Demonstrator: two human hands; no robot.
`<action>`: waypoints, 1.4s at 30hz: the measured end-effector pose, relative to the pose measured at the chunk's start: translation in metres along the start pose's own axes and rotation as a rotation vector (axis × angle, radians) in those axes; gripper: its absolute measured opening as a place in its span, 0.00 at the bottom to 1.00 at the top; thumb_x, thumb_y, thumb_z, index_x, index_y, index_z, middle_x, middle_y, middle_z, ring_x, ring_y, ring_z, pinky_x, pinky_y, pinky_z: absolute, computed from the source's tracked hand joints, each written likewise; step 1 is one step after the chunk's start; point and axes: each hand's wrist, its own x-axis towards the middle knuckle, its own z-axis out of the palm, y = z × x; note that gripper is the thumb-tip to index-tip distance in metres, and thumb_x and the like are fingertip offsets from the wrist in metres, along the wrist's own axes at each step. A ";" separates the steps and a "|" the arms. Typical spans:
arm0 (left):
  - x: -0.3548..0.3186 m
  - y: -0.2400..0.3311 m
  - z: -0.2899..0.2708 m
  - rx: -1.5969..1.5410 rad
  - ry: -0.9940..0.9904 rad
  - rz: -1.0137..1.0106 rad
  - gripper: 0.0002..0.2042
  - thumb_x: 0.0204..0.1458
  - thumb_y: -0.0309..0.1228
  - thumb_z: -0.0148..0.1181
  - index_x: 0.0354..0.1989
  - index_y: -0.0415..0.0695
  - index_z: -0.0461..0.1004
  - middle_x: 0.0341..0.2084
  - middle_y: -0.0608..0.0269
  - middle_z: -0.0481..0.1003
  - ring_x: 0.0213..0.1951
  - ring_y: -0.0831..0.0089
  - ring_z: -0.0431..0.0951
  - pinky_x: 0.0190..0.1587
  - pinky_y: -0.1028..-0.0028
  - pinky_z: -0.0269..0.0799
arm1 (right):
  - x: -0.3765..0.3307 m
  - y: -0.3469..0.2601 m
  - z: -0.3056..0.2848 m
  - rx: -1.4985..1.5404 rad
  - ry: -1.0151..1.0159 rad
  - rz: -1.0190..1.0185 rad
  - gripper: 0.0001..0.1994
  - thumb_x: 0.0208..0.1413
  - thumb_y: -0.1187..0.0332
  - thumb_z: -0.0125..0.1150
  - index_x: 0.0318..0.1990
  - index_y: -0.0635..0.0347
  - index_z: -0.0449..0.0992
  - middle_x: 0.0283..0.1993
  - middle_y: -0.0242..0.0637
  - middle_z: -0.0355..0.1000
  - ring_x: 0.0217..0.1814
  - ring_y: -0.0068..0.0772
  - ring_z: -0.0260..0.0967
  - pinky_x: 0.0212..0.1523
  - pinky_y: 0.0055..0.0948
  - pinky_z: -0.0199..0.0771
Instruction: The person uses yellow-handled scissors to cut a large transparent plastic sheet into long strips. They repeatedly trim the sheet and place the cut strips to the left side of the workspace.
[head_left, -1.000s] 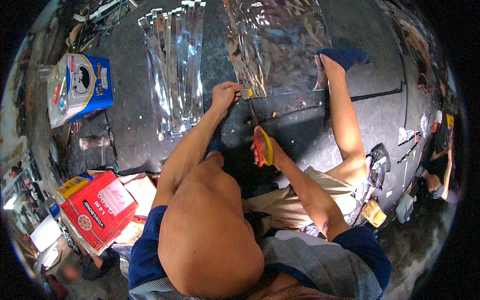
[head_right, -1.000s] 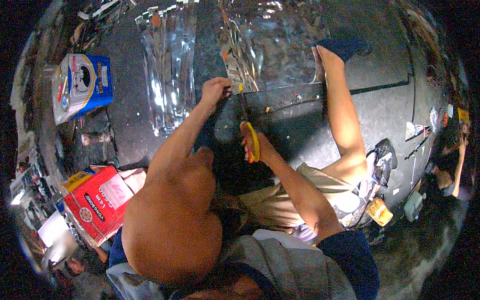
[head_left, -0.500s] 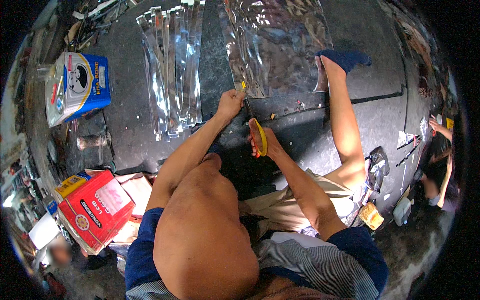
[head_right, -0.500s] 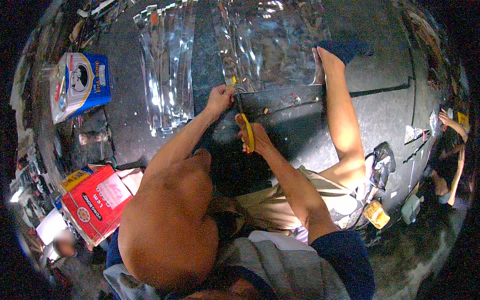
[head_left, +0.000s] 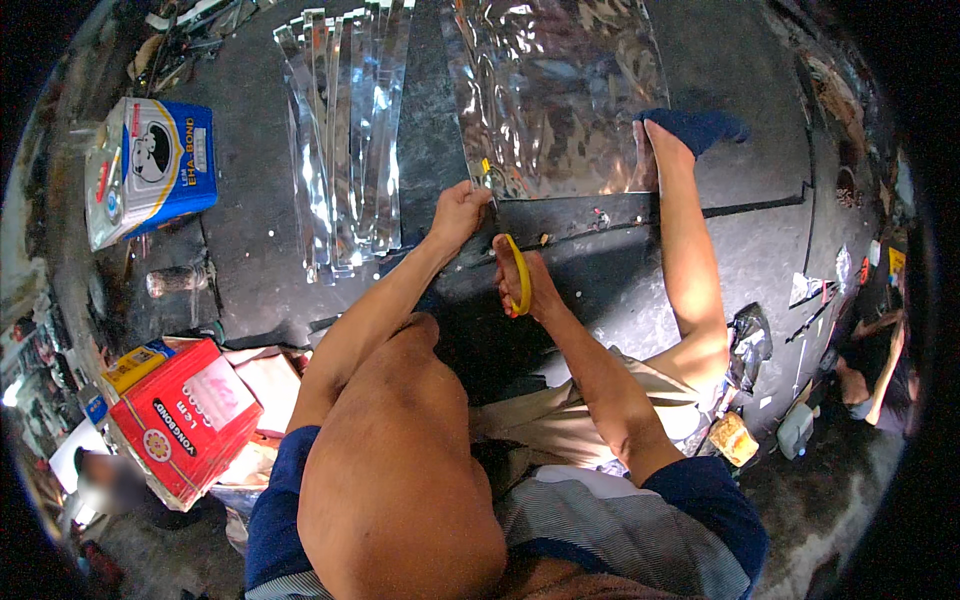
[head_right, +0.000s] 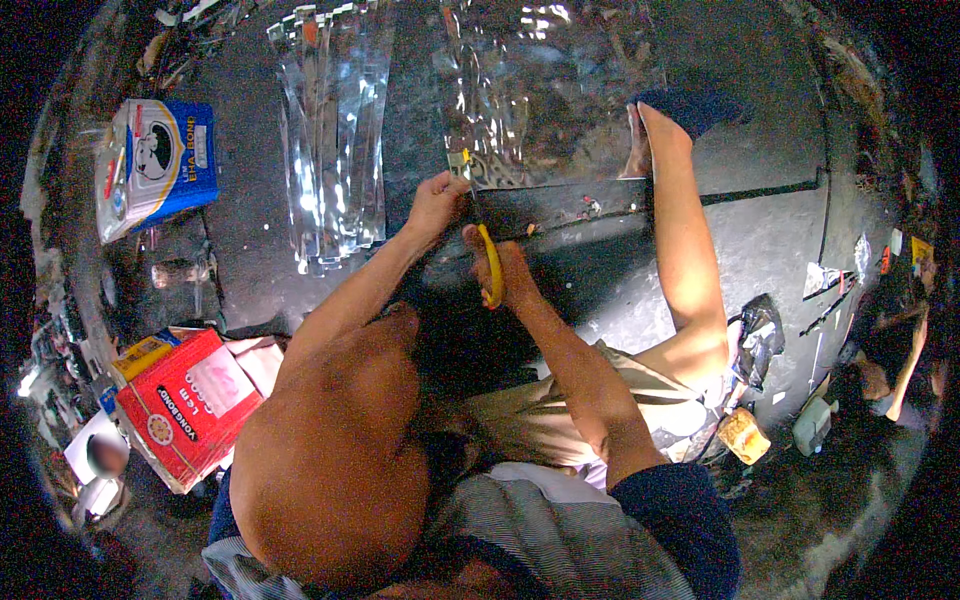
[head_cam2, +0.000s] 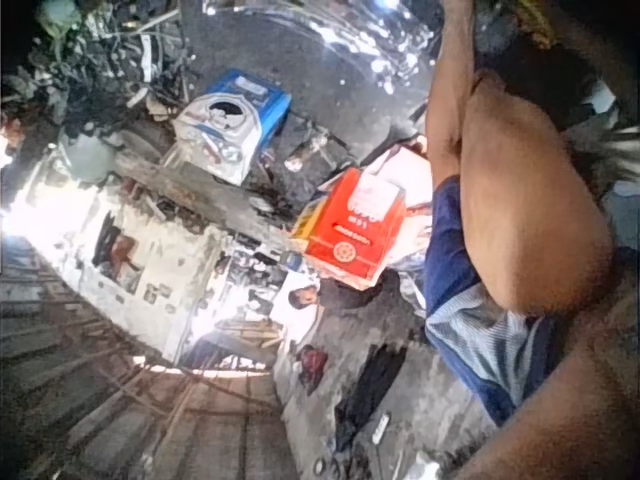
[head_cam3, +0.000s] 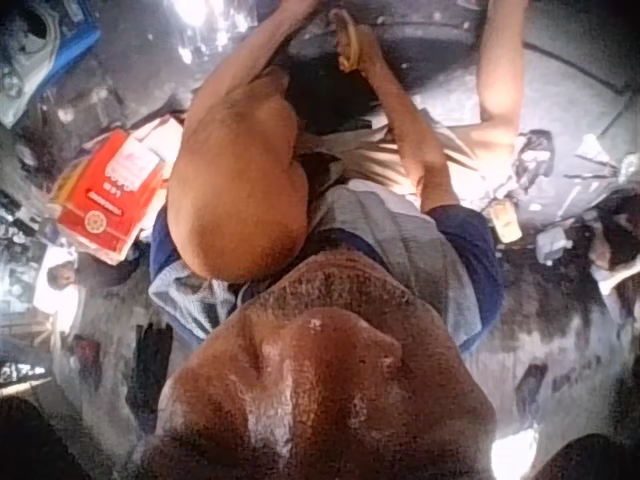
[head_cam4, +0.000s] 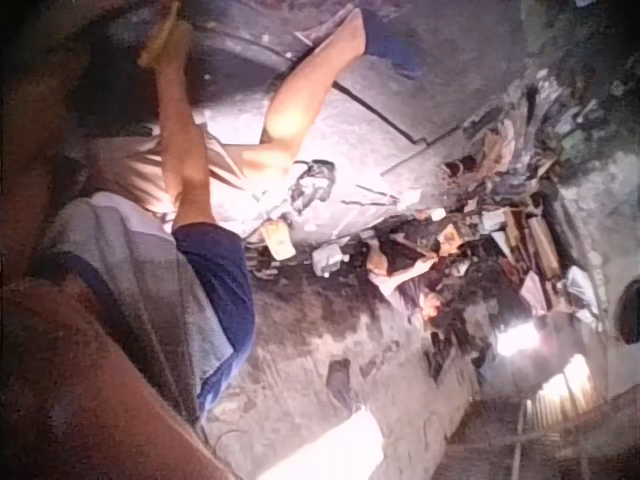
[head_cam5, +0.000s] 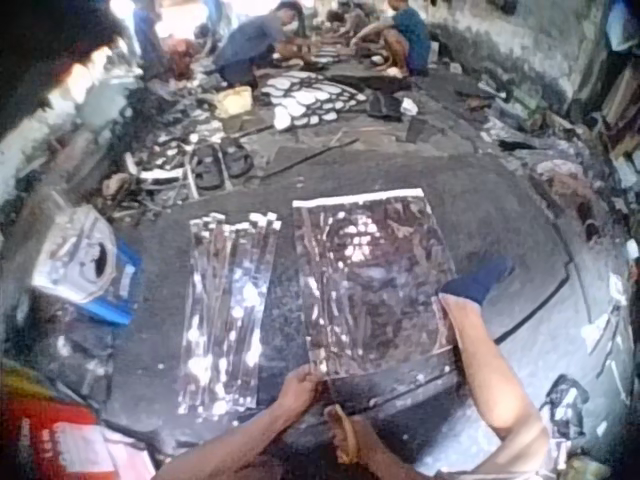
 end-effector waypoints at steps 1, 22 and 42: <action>0.002 -0.001 -0.002 -0.032 -0.017 0.005 0.07 0.55 0.31 0.54 0.26 0.43 0.71 0.14 0.75 0.63 0.16 0.85 0.59 0.18 0.80 0.52 | -0.003 -0.007 0.001 0.025 -0.015 0.006 0.40 0.44 0.25 0.42 0.17 0.61 0.62 0.09 0.32 0.55 0.07 0.27 0.59 0.07 0.27 0.61; -0.032 0.064 -0.002 -0.081 -0.146 -0.020 0.07 0.59 0.32 0.51 0.38 0.43 0.72 0.21 0.74 0.69 0.20 0.86 0.62 0.21 0.82 0.55 | 0.125 -0.123 -0.017 -0.323 0.190 -0.448 0.45 0.50 0.27 0.32 0.49 0.66 0.71 0.26 0.46 0.74 0.26 0.39 0.70 0.30 0.35 0.67; -0.073 0.109 -0.013 -0.099 -0.151 0.006 0.07 0.60 0.33 0.51 0.31 0.44 0.68 0.15 0.77 0.61 0.17 0.88 0.56 0.18 0.82 0.49 | 0.277 -0.283 -0.039 -0.381 0.207 -0.449 0.53 0.39 0.18 0.27 0.62 0.49 0.63 0.43 0.50 0.74 0.42 0.46 0.70 0.42 0.41 0.68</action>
